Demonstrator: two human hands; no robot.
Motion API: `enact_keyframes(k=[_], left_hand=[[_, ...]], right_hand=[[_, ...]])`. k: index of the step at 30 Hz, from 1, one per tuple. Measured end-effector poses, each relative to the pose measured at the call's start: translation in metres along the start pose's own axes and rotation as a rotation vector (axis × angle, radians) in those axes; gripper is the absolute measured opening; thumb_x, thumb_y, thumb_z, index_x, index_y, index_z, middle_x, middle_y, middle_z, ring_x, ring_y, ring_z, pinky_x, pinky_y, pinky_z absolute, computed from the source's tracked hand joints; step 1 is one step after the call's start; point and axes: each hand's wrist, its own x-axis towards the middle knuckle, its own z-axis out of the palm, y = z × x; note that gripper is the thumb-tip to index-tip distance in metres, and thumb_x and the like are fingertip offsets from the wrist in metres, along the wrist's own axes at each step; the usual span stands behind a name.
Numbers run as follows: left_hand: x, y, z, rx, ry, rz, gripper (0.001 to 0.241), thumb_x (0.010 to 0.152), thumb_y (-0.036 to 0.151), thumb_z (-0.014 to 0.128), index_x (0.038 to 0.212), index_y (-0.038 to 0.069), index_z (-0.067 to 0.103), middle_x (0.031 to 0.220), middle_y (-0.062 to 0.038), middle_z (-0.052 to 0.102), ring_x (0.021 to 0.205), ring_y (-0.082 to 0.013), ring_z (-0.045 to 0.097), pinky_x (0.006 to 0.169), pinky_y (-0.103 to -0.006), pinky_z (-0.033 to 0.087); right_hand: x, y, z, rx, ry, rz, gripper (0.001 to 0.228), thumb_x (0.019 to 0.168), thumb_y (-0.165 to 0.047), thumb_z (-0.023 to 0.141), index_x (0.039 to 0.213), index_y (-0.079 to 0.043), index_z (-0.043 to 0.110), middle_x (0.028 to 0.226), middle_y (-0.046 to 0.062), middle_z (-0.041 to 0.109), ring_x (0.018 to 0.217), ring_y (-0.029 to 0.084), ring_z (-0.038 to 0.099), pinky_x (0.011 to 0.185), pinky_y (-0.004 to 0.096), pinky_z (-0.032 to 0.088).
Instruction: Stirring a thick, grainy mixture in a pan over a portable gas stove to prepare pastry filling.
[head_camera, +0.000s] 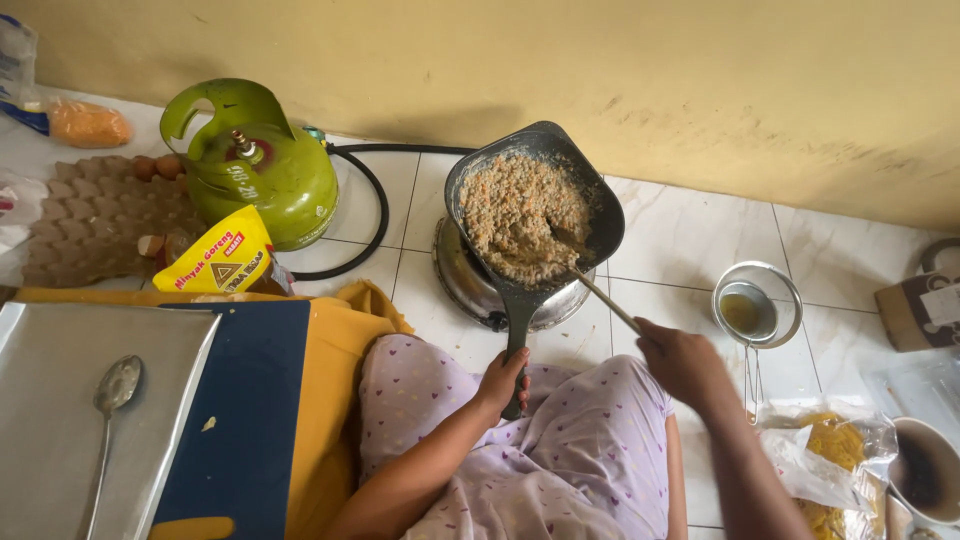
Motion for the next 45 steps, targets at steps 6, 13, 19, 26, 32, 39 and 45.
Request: enact_keyframes(k=[6, 13, 19, 26, 32, 39, 45], left_hand=[[0.003, -0.004, 0.001, 0.006, 0.016, 0.007, 0.034, 0.1, 0.041, 0.065, 0.102, 0.009, 0.054, 0.064, -0.005, 0.055, 0.044, -0.0118, 0.054, 0.037, -0.028, 0.051], [0.01, -0.011, -0.003, 0.013, 0.008, 0.035, 0.035, 0.099, 0.042, 0.067, 0.103, 0.009, 0.056, 0.064, -0.006, 0.056, 0.043, -0.0121, 0.054, 0.036, -0.0283, 0.051], [0.008, -0.01, -0.003, 0.004, 0.022, 0.052, 0.037, 0.099, 0.042, 0.067, 0.104, 0.007, 0.055, 0.064, -0.007, 0.056, 0.043, -0.0123, 0.054, 0.036, -0.0287, 0.052], [0.008, -0.01, -0.003, -0.005, 0.023, 0.03, 0.035, 0.099, 0.042, 0.067, 0.103, 0.009, 0.056, 0.063, -0.008, 0.056, 0.042, -0.0122, 0.053, 0.035, -0.028, 0.051], [-0.001, -0.002, -0.002, -0.002, 0.02, 0.012, 0.035, 0.099, 0.042, 0.066, 0.103, 0.009, 0.055, 0.064, -0.007, 0.055, 0.043, -0.0119, 0.053, 0.036, -0.0276, 0.051], [0.008, -0.011, -0.006, -0.017, 0.012, 0.022, 0.036, 0.099, 0.042, 0.069, 0.103, 0.009, 0.056, 0.064, -0.007, 0.056, 0.041, -0.0133, 0.054, 0.035, -0.029, 0.051], [-0.001, -0.002, -0.002, -0.003, 0.023, 0.011, 0.034, 0.1, 0.041, 0.067, 0.103, 0.009, 0.055, 0.065, -0.006, 0.054, 0.042, -0.012, 0.053, 0.035, -0.0277, 0.051]], right_hand=[[0.048, -0.01, 0.1, 0.169, 0.186, -0.015, 0.045, 0.097, -0.033, 0.056, 0.141, -0.031, 0.067, 0.114, 0.015, 0.077, 0.103, 0.038, 0.074, 0.092, 0.052, 0.059], [0.101, -0.043, 0.108, 0.254, 0.277, -0.066, 0.044, 0.097, -0.03, 0.055, 0.139, -0.02, 0.067, 0.11, 0.022, 0.077, 0.104, 0.044, 0.072, 0.094, 0.057, 0.056], [0.14, -0.064, 0.128, 0.279, 0.337, -0.156, 0.045, 0.097, -0.027, 0.051, 0.14, -0.019, 0.065, 0.099, 0.026, 0.076, 0.096, 0.048, 0.072, 0.089, 0.061, 0.055], [0.091, -0.042, 0.128, 0.258, 0.251, -0.163, 0.046, 0.094, -0.02, 0.056, 0.14, -0.017, 0.065, 0.096, 0.026, 0.077, 0.093, 0.047, 0.074, 0.085, 0.059, 0.057], [0.043, 0.012, 0.102, 0.73, 0.081, -0.039, 0.042, 0.092, -0.023, 0.068, 0.134, -0.013, 0.07, 0.077, 0.018, 0.069, 0.07, 0.032, 0.06, 0.061, 0.043, 0.047], [0.034, 0.003, 0.082, 1.339, -0.116, -0.076, 0.051, 0.099, -0.014, 0.062, 0.143, 0.009, 0.052, 0.051, 0.004, 0.047, 0.034, 0.007, 0.036, 0.029, 0.022, 0.03], [0.089, -0.039, 0.098, 1.574, -0.466, 0.09, 0.054, 0.103, -0.027, 0.048, 0.151, -0.003, 0.046, 0.056, -0.003, 0.04, 0.041, 0.003, 0.04, 0.036, 0.013, 0.034]])
